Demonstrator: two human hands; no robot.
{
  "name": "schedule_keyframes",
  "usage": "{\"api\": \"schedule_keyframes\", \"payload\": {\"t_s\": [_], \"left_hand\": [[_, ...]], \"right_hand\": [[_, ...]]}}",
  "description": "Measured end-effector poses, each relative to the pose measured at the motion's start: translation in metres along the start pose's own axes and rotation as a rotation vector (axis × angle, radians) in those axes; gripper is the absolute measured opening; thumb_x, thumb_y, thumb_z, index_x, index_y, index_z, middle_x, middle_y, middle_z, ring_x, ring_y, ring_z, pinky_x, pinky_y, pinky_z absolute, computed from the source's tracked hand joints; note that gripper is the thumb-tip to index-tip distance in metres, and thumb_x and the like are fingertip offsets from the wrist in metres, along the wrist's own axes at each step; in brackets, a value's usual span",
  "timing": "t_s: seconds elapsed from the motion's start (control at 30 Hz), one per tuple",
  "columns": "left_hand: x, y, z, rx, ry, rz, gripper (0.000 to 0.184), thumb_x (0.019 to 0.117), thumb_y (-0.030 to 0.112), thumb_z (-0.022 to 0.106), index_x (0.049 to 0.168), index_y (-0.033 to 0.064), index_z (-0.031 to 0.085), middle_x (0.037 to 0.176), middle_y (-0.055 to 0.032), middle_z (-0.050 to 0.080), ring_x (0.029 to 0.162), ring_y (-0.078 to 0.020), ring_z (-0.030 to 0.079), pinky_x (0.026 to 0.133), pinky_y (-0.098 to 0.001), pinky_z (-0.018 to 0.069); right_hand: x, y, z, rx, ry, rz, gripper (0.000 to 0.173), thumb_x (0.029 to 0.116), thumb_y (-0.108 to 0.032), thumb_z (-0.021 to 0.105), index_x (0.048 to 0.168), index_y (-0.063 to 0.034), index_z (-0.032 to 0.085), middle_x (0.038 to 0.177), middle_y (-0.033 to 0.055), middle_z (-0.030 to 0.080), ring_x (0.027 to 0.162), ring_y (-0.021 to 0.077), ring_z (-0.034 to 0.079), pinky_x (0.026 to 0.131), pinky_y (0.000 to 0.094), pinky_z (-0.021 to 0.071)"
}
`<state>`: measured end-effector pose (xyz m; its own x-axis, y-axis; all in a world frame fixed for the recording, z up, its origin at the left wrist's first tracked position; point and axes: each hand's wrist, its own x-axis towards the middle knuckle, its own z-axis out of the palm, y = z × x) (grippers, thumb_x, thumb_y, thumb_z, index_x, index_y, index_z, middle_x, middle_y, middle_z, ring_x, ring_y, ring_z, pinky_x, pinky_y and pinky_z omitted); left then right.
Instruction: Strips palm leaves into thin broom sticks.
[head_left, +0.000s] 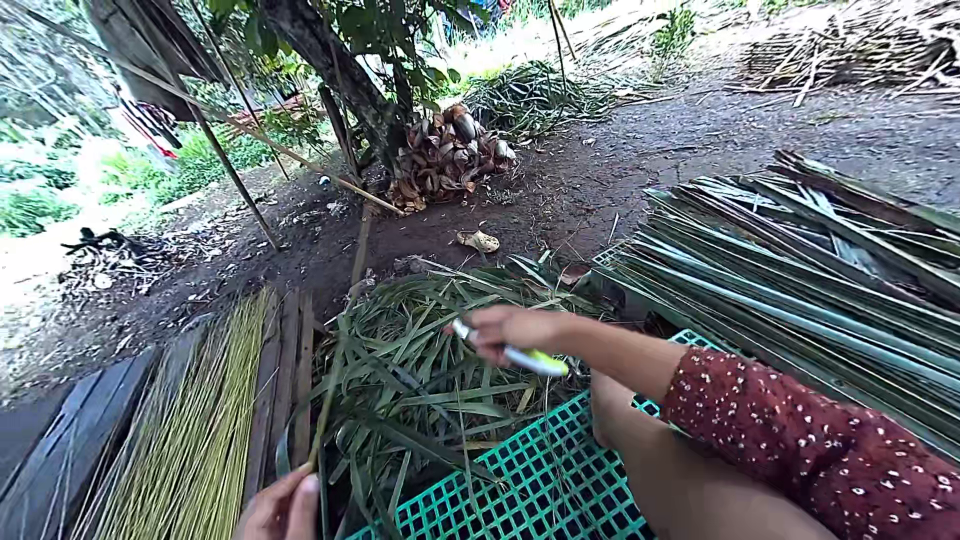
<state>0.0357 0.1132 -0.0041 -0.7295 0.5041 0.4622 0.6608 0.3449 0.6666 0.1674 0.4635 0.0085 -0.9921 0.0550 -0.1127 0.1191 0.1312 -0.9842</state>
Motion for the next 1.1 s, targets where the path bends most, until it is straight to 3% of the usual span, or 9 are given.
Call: {"api": "schedule_keyframes", "payload": {"t_s": [0.07,0.17,0.3,0.43,0.7,0.83,0.93,1.0,1.1], "left_hand": [[0.003,0.028,0.037,-0.089,-0.067,0.016,0.022,0.0959,0.007,0.065,0.107,-0.0111,0.071,0.097,-0.0140,0.071,0.085,-0.0018,0.065,0.078,-0.0188,0.0543],[-0.003,0.056,0.067,-0.208,-0.131,-0.019,0.017,0.0936,0.007,0.065,0.104,-0.0031,0.074,0.091,-0.0033,0.072,0.074,0.0032,0.063,0.068,-0.0145,0.0536],[-0.019,0.053,0.061,-0.245,-0.117,-0.051,0.019,0.0974,0.006,0.058,0.103,-0.0033,0.073,0.082,0.0024,0.071,0.067,0.0078,0.060,0.062,-0.0098,0.0506],[-0.032,0.041,0.051,-0.153,-0.101,-0.035,0.020,0.0982,0.009,0.057,0.100,-0.0009,0.074,0.081,0.0027,0.070,0.067,0.0081,0.059,0.063,-0.0093,0.0487],[-0.028,0.088,0.089,-0.376,-0.004,-0.055,0.018,0.0992,0.006,0.054,0.094,0.0000,0.070,0.072,0.0076,0.065,0.059,0.0089,0.055,0.054,-0.0089,0.0456],[-0.030,0.102,0.099,-0.444,0.075,-0.054,0.014,0.0980,0.004,0.055,0.091,-0.0002,0.067,0.071,0.0078,0.064,0.060,0.0088,0.056,0.056,-0.0093,0.0473],[-0.032,0.105,0.103,-0.493,0.102,-0.023,0.014,0.0978,0.002,0.056,0.090,-0.0005,0.067,0.071,0.0077,0.065,0.061,0.0081,0.058,0.057,-0.0091,0.0490],[-0.032,0.105,0.103,-0.508,0.106,0.002,0.015,0.0978,0.003,0.056,0.091,-0.0008,0.068,0.070,0.0082,0.064,0.061,0.0089,0.057,0.057,-0.0080,0.0474],[-0.035,0.104,0.096,-0.512,0.055,0.014,0.015,0.0988,0.003,0.056,0.092,-0.0017,0.069,0.070,0.0096,0.064,0.061,0.0106,0.054,0.055,-0.0064,0.0443]], "right_hand": [[-0.003,-0.011,0.051,0.003,-0.165,-0.028,0.050,0.1100,-0.021,0.040,0.159,-0.0138,0.032,0.076,-0.0004,0.051,0.057,0.0056,0.048,0.055,0.0227,0.0440],[-0.017,-0.008,0.085,0.093,-0.132,-0.111,0.039,0.1084,-0.019,0.041,0.144,-0.0068,0.051,0.073,-0.0035,0.050,0.057,0.0035,0.047,0.054,0.0208,0.0418],[-0.030,-0.011,0.056,0.384,0.312,-0.239,0.036,0.1070,-0.013,0.036,0.135,-0.0060,0.058,0.064,-0.0101,0.050,0.052,-0.0011,0.047,0.053,0.0158,0.0442],[-0.034,-0.012,0.026,0.505,0.642,-0.350,0.038,0.1094,-0.023,0.032,0.138,-0.0177,0.055,0.057,-0.0090,0.046,0.047,0.0025,0.047,0.049,0.0194,0.0473],[-0.042,-0.011,0.078,0.018,-0.152,-0.261,0.042,0.1081,-0.022,0.041,0.146,-0.0069,0.051,0.073,-0.0098,0.051,0.056,-0.0051,0.043,0.051,0.0127,0.0368],[-0.042,-0.003,0.085,-0.122,-0.127,-0.368,0.041,0.1073,-0.024,0.049,0.142,-0.0039,0.057,0.101,-0.0014,0.070,0.070,-0.0091,0.051,0.063,0.0099,0.0423],[-0.044,-0.002,0.084,-0.184,-0.035,-0.477,0.037,0.1067,-0.021,0.051,0.136,-0.0018,0.063,0.103,0.0017,0.073,0.078,-0.0089,0.058,0.071,0.0094,0.0475],[-0.045,-0.004,0.079,-0.233,0.058,-0.555,0.036,0.1069,-0.021,0.050,0.132,-0.0008,0.065,0.098,-0.0001,0.072,0.072,-0.0112,0.053,0.066,0.0072,0.0438],[-0.046,-0.010,0.061,-0.183,0.268,-0.559,0.036,0.1069,-0.021,0.047,0.132,-0.0023,0.065,0.074,-0.0121,0.057,0.059,-0.0110,0.042,0.054,0.0083,0.0377]]}}
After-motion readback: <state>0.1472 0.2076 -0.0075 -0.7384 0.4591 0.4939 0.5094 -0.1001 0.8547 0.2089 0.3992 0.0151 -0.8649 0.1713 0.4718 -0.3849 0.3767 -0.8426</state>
